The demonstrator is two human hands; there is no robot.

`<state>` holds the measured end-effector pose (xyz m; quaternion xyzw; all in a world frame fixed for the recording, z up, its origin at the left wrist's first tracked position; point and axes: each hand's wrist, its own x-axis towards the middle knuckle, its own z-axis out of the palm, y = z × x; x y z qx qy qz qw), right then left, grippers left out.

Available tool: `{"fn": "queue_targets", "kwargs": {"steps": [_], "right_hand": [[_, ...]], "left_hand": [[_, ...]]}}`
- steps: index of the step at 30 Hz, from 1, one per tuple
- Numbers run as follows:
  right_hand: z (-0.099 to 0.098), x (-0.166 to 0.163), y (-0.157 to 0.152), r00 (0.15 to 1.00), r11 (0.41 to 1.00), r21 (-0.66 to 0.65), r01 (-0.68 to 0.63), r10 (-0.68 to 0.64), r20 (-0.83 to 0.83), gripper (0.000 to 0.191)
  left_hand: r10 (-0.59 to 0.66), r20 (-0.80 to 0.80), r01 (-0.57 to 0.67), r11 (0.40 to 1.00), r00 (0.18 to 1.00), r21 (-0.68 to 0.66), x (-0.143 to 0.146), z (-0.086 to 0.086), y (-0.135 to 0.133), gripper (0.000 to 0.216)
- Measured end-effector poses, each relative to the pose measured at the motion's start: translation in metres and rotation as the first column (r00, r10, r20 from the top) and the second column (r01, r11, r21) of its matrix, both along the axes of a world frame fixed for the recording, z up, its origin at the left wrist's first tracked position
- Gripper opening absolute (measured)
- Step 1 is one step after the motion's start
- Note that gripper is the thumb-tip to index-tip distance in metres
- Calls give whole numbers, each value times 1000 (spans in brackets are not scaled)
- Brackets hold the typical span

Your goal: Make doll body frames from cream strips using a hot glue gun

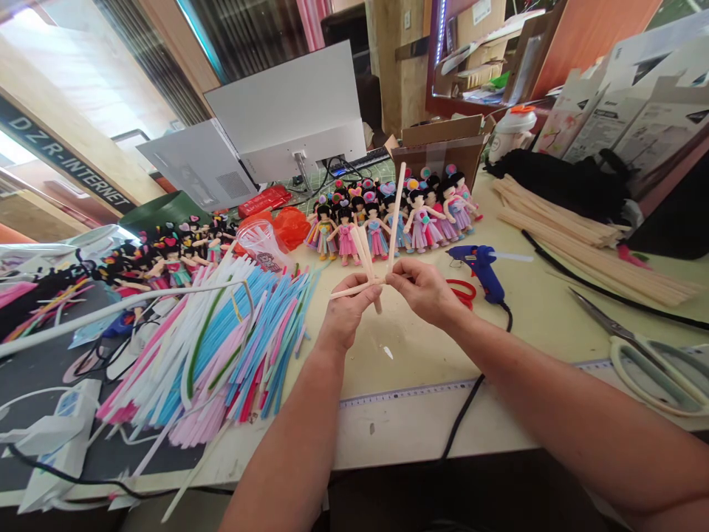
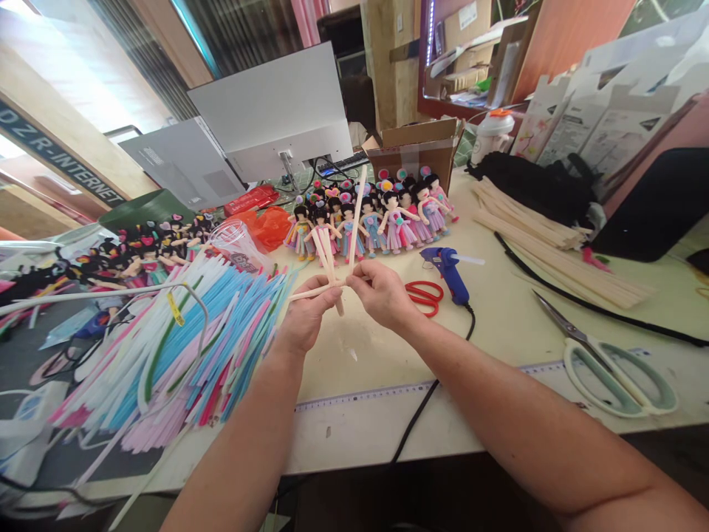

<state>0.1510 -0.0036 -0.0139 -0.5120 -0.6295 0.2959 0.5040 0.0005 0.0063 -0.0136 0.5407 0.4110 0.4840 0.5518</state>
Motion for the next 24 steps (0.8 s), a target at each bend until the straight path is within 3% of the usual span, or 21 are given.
{"fn": "queue_targets", "kwargs": {"steps": [13, 18, 24], "right_hand": [[2, 2, 1, 994, 991, -105, -79, 71, -77, 31], [3, 3, 2, 991, 975, -198, -98, 77, -111, 27], [1, 3, 3, 982, 972, -209, -107, 70, -175, 22]], "left_hand": [[21, -74, -10, 990, 997, 140, -6, -3, 4, 13], [26, -134, 2, 978, 991, 209, -8, -4, 4, 14], [44, -176, 4, 966, 983, 260, -6, -1, 1, 11]]}}
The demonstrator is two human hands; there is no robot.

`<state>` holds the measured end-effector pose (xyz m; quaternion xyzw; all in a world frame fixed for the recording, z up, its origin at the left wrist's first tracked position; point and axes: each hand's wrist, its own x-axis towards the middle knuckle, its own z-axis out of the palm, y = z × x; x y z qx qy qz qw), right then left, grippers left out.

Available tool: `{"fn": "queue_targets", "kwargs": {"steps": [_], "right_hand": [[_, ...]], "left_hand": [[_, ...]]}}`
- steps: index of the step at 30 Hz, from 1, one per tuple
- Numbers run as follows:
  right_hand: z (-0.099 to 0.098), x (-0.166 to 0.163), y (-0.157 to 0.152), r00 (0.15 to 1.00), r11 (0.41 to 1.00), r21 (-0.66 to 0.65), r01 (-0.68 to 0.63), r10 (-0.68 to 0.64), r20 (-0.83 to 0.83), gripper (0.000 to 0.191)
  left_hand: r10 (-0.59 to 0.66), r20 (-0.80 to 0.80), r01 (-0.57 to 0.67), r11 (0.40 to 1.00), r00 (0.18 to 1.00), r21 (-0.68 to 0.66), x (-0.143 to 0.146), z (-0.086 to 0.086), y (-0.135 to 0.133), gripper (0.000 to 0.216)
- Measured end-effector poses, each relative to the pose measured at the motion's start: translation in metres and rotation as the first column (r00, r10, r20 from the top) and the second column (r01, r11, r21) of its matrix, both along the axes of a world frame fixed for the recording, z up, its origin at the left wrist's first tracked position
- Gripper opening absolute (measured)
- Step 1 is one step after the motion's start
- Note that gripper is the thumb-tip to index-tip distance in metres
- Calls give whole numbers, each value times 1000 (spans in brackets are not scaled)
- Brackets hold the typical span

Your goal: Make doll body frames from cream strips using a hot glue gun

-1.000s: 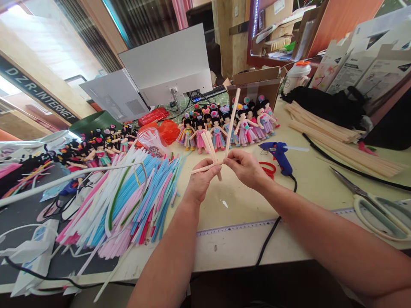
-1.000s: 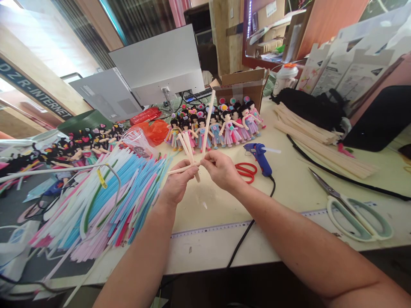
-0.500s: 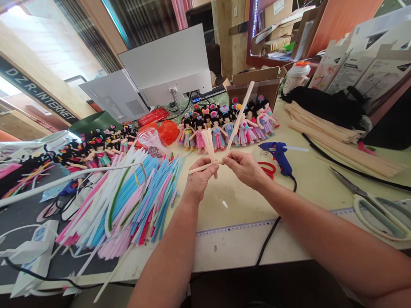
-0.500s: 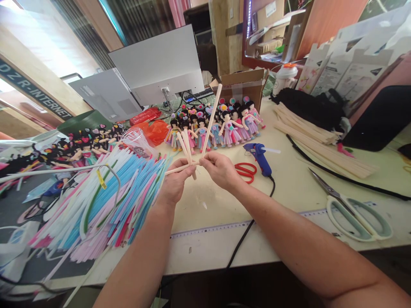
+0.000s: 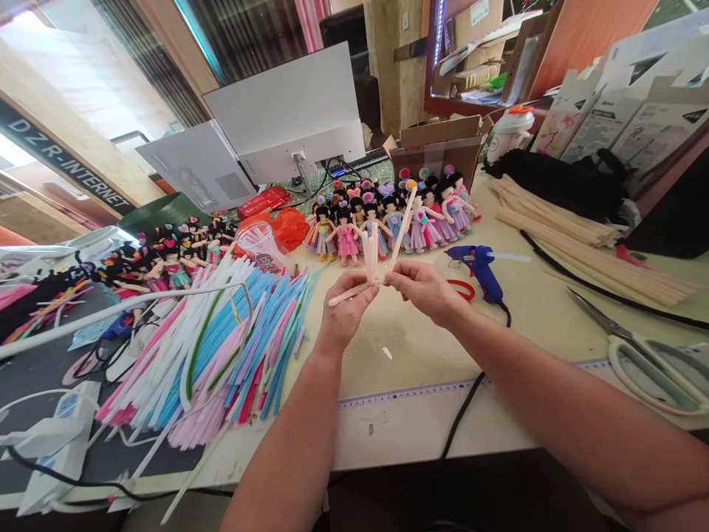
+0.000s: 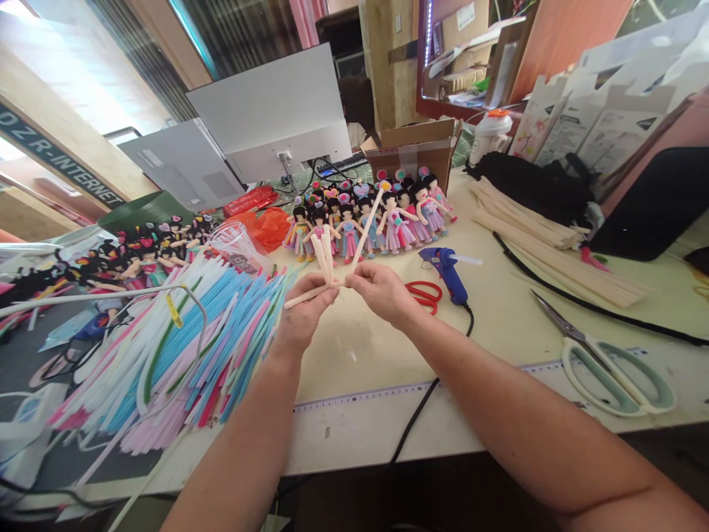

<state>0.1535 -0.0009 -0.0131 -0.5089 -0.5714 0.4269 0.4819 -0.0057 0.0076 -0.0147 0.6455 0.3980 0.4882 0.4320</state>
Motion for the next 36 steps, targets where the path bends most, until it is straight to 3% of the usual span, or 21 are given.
{"fn": "queue_targets", "kwargs": {"steps": [9, 13, 16, 21, 26, 30, 36], "right_hand": [[1, -2, -1, 998, 1000, 9, 20, -19, -54, 22], [2, -1, -2, 997, 980, 187, 62, -70, 36, 22], [3, 0, -4, 976, 923, 370, 107, -168, 136, 20], [5, 2, -6, 936, 829, 551, 99, -265, 231, 21], [4, 3, -6, 919, 793, 607, 55, -277, 279, 22], [1, 1, -8, 919, 803, 596, -14, -224, 324, 20], [-1, 1, -6, 935, 842, 539, -23, -172, 309, 16]], "left_hand": [[1, 20, -1, 1000, 1000, -18, 2, 0, -2, 13], [59, 56, -54, 994, 997, -94, 4, -2, 0, 20], [95, 78, -81, 981, 992, -174, 5, -2, 2, 24], [-12, 262, 110, 925, 965, -364, 4, 2, 1, 27], [-15, 340, 191, 850, 940, -491, 3, 3, 2, 45], [23, 284, 150, 806, 959, -572, 4, 3, 2, 34], [56, 334, 157, 802, 941, -576, 4, 10, -2, 34]]}}
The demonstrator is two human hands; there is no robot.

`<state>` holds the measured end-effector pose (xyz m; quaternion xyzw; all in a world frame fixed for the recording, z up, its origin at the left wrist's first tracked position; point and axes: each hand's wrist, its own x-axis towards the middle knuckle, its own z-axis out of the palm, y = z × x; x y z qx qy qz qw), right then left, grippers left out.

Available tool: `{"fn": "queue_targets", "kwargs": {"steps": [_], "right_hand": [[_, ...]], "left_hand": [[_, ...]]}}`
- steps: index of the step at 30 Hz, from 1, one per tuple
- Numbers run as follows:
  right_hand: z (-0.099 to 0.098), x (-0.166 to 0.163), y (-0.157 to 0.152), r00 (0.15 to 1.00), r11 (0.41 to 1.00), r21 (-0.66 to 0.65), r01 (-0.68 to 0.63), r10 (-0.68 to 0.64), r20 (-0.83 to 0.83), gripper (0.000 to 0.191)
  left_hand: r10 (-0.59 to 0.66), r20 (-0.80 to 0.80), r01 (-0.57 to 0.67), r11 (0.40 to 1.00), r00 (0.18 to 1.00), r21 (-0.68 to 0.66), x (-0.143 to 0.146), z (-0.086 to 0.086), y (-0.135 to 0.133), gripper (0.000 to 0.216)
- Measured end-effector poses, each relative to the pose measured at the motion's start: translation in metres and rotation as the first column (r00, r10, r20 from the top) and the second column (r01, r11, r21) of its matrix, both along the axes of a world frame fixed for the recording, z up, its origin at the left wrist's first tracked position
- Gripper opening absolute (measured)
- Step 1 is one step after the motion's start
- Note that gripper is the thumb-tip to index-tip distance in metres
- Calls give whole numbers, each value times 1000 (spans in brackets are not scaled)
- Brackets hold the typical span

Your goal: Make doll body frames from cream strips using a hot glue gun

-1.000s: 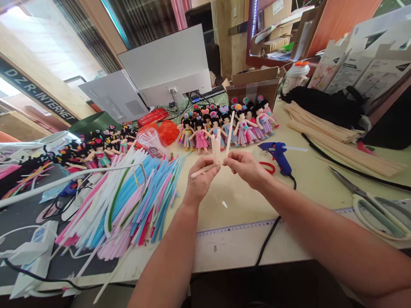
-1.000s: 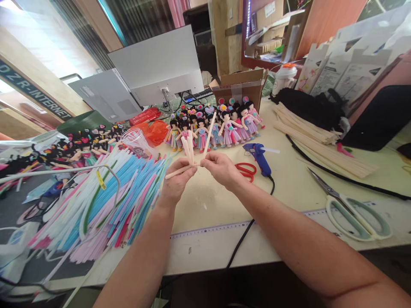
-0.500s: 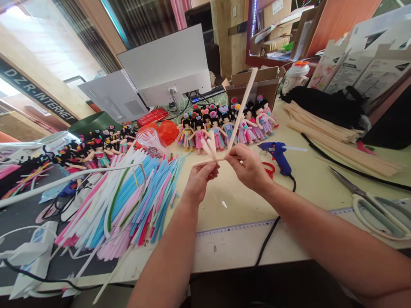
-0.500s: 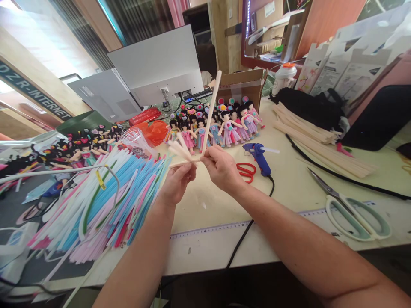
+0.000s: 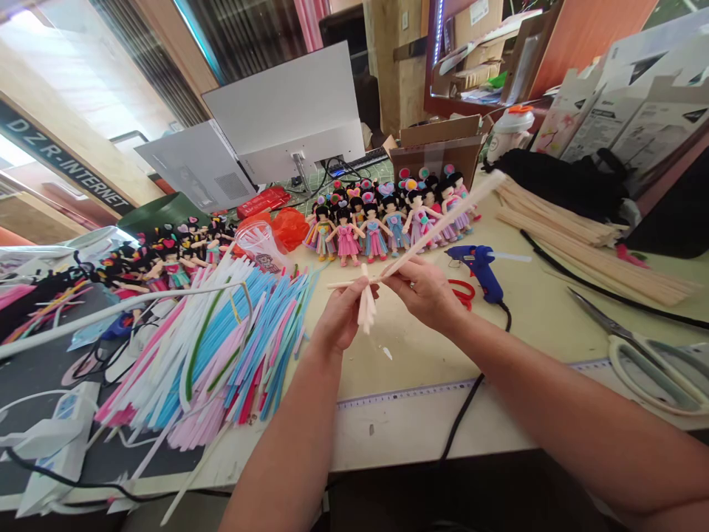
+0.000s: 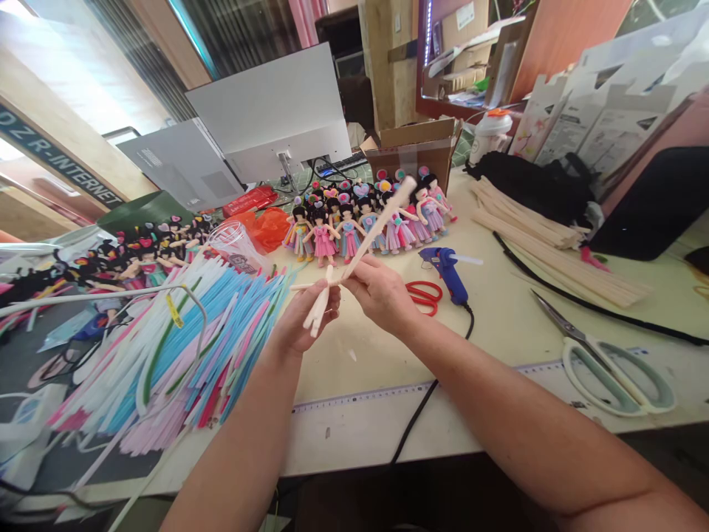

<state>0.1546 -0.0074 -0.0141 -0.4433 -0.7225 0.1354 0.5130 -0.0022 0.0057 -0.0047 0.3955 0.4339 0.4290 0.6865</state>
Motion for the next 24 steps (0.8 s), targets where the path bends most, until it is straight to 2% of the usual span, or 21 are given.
{"fn": "queue_targets", "kwargs": {"steps": [6, 19, 24], "right_hand": [[-1, 2, 3, 1000, 998, -70, 3, -1, 29, 20], [-1, 2, 6, 992, 968, -249, 6, -36, -118, 23], [-1, 2, 6, 987, 960, -281, -10, -36, -159, 22]], "left_hand": [[7, 0, -7, 998, 1000, 55, -2, -6, 4, 31], [33, -152, 2, 974, 988, 228, -1, -9, 4, 22], [47, -144, 0, 951, 988, 308, 0, -10, 3, 21]]}}
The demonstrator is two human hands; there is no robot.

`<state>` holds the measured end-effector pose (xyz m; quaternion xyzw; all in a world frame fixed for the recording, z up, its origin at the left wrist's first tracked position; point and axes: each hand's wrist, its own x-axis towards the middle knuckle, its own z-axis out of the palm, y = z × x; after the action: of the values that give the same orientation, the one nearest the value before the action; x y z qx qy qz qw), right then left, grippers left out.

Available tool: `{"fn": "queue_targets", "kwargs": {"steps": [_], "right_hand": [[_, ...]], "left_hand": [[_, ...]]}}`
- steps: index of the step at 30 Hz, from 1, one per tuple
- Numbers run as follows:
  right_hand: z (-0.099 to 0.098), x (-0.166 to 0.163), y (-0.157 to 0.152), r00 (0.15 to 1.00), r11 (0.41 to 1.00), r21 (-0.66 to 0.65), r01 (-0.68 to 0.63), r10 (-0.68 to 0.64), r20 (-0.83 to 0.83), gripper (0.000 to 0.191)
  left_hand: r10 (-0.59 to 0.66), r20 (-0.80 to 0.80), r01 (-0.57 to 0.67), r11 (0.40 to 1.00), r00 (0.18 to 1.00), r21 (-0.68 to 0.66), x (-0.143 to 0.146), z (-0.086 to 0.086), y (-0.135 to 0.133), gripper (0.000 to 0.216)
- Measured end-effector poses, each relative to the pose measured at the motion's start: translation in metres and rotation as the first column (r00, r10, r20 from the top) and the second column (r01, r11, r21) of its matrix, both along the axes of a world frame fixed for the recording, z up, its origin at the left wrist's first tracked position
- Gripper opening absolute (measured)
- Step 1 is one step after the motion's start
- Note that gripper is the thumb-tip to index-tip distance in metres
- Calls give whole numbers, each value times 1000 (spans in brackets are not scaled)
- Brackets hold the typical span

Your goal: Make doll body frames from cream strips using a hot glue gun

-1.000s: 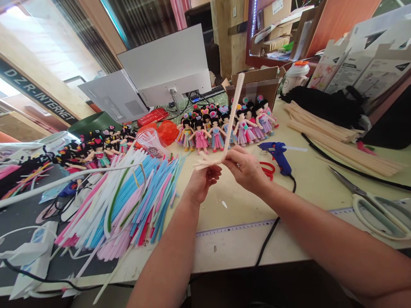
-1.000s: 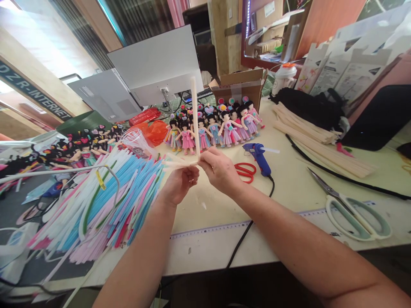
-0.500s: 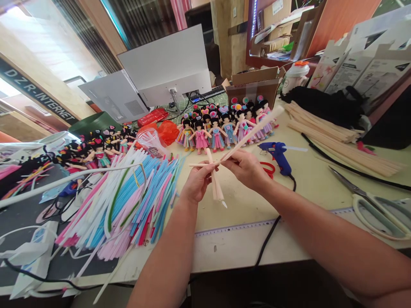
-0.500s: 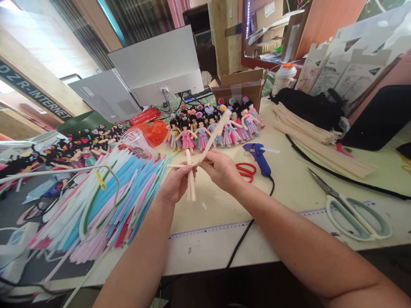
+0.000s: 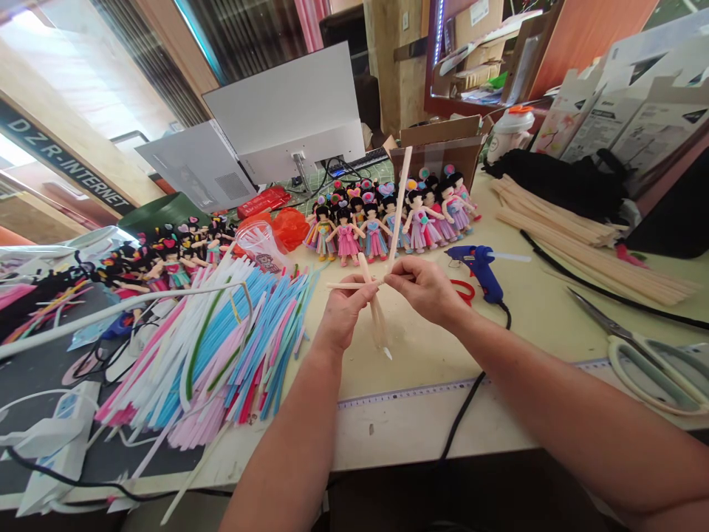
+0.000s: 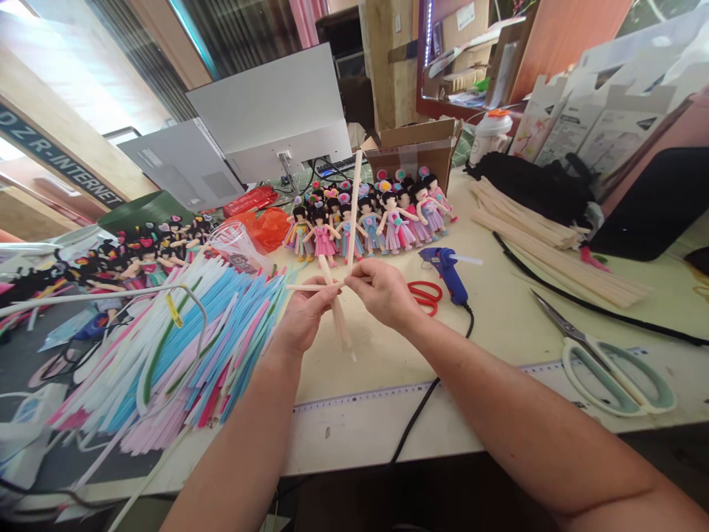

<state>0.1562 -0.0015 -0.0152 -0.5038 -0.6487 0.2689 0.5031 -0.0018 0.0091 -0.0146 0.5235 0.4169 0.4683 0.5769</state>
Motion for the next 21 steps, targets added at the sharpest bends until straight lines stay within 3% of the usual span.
{"fn": "queue_targets", "kwargs": {"steps": [8, 21], "right_hand": [[2, 0, -1, 1000, 999, 33, -12, 12, 10, 21], [8, 2, -2, 991, 988, -119, -97, 84, -109, 33]], "left_hand": [[10, 22, -10, 1000, 1000, 27, 3, -1, -2, 21], [49, -27, -44, 987, 998, 154, -3, 0, 2, 19]]}}
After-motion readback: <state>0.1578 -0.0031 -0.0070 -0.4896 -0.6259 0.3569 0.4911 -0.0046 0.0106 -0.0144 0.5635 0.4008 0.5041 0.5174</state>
